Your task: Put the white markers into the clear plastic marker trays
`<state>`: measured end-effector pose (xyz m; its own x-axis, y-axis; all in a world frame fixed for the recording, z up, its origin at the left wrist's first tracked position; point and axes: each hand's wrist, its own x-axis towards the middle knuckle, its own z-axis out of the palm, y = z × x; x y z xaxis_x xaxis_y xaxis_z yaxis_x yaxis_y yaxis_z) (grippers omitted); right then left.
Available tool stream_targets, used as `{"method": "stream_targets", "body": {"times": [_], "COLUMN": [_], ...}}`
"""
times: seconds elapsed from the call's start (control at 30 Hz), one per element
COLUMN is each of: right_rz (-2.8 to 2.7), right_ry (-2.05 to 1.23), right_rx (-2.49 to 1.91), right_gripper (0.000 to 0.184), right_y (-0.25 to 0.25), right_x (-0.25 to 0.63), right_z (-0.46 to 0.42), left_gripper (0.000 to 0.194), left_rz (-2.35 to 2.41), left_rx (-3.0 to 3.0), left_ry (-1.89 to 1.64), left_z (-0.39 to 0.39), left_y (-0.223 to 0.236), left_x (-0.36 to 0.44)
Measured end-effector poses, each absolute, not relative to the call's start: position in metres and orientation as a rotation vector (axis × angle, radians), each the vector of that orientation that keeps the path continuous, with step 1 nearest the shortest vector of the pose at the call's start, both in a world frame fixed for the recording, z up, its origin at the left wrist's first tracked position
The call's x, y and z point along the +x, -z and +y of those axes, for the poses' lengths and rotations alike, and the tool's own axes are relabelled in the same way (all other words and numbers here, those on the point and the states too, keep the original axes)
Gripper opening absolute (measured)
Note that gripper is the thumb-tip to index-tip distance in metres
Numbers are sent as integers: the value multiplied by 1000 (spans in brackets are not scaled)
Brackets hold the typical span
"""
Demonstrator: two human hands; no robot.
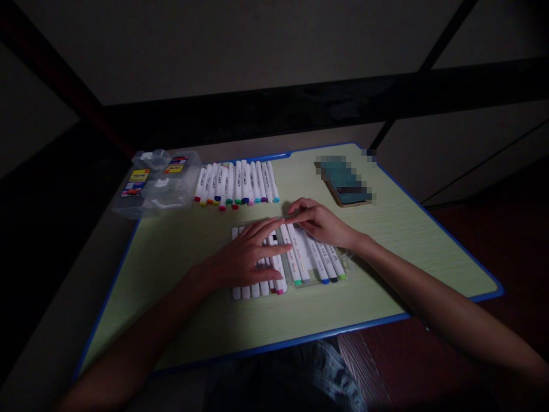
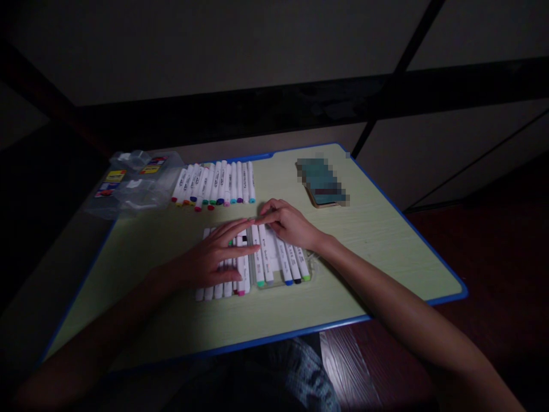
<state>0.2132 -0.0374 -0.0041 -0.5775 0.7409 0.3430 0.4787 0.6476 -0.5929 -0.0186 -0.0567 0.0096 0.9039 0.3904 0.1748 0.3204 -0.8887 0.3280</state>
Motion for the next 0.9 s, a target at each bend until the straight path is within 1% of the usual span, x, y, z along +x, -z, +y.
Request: {"method": "stream_targets", "body": {"times": [0.1, 0.67, 0.9], "right_rz": [-2292, -2291, -2279], "right_ry": [-590, -591, -619], "right_rx": [-947, -918, -929], "right_gripper": [39, 36, 38], "right_y": [4, 5, 4], "right_x": [214, 214, 213], "right_z": [-37, -35, -36], "left_gripper": [52, 41, 41], "left_rz": [530, 531, 515], "left_rx": [2769, 2758, 2758], "left_ry": [-347, -405, -427], "left_z": [-57, -60, -59], "left_y": [-10, -13, -10], "left_x": [-19, -13, -14]}}
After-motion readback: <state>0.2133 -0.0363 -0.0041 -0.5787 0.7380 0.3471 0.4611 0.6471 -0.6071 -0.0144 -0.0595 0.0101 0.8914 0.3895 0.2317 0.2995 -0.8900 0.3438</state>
